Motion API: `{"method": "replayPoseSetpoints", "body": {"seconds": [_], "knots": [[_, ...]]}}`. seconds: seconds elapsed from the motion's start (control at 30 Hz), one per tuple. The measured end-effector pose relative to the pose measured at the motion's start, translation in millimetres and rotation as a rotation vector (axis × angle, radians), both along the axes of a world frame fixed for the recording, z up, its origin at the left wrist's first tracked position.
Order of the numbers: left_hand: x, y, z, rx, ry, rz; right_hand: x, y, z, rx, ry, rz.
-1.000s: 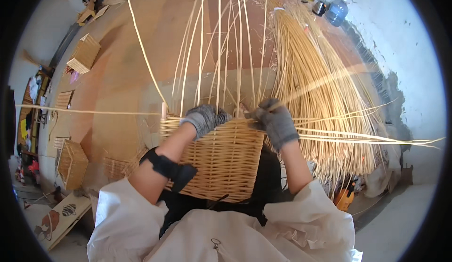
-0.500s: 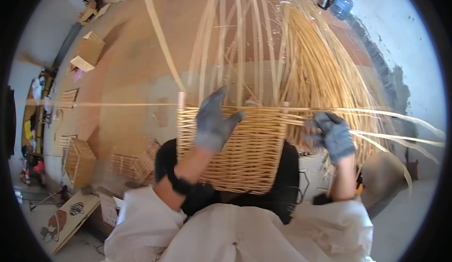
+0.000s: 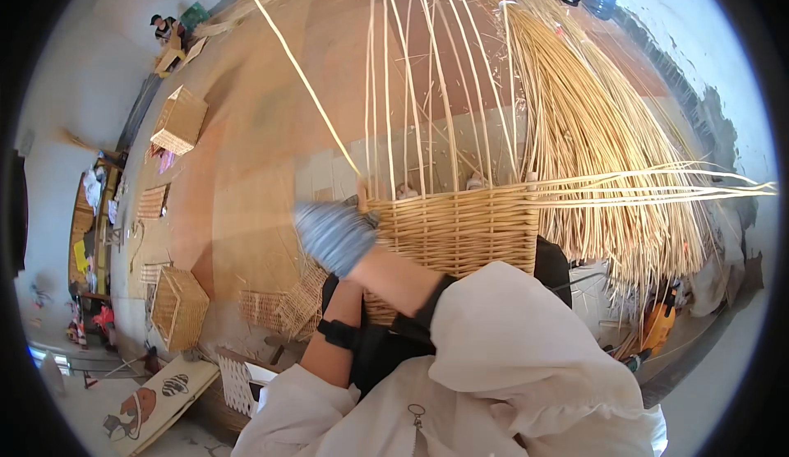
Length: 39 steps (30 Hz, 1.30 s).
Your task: The person weaves a basket by interlacing long wooden strips around vertical stakes, periodically checking the dimensions with a tape measure. They use a wooden mallet to tap the woven rows together before continuing to add more strips.
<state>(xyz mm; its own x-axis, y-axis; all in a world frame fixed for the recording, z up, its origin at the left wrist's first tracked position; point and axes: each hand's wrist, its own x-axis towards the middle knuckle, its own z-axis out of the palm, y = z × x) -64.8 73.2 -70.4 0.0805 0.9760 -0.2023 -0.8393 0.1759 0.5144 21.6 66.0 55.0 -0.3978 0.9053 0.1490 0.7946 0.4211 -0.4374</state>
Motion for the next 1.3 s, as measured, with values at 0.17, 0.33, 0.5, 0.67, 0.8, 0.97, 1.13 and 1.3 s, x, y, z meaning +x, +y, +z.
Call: {"method": "replayPoseSetpoints", "body": {"seconds": [0.17, 0.33, 0.5, 0.67, 0.8, 0.97, 1.13, 1.3], "knots": [[-14.3, 22.3, 35.8, 0.218, 0.958, -0.166, 90.4, -4.2, -97.4, 0.158, 0.210, -0.406], [-4.7, 50.7, 60.8, 0.158, 0.932, -0.505, 98.9, 22.7, -47.2, -0.725, 1.482, -0.468], [15.5, 48.2, 53.7, -0.066, 1.063, -0.408, 73.9, 124.9, -43.1, -0.440, -0.026, -0.582], [16.9, 22.6, 63.2, -0.046, 0.780, -0.208, 120.3, 6.4, -82.9, -0.211, 1.566, -0.643], [31.2, -4.6, 91.4, 0.253, 1.254, 0.528, 174.3, -49.5, -99.1, -0.275, 1.747, -0.608], [78.4, -19.6, 109.9, 0.915, 2.236, -0.572, 195.7, 17.4, -47.2, -0.270, 0.595, -0.468], [96.6, -18.9, 106.1, 0.672, 2.307, -0.623, 194.7, 40.1, -55.1, 0.033, 0.341, -0.507], [121.4, -19.5, 107.6, 1.079, 2.096, -0.204, 222.1, -50.3, 13.9, -0.327, 1.334, -0.634]]}}
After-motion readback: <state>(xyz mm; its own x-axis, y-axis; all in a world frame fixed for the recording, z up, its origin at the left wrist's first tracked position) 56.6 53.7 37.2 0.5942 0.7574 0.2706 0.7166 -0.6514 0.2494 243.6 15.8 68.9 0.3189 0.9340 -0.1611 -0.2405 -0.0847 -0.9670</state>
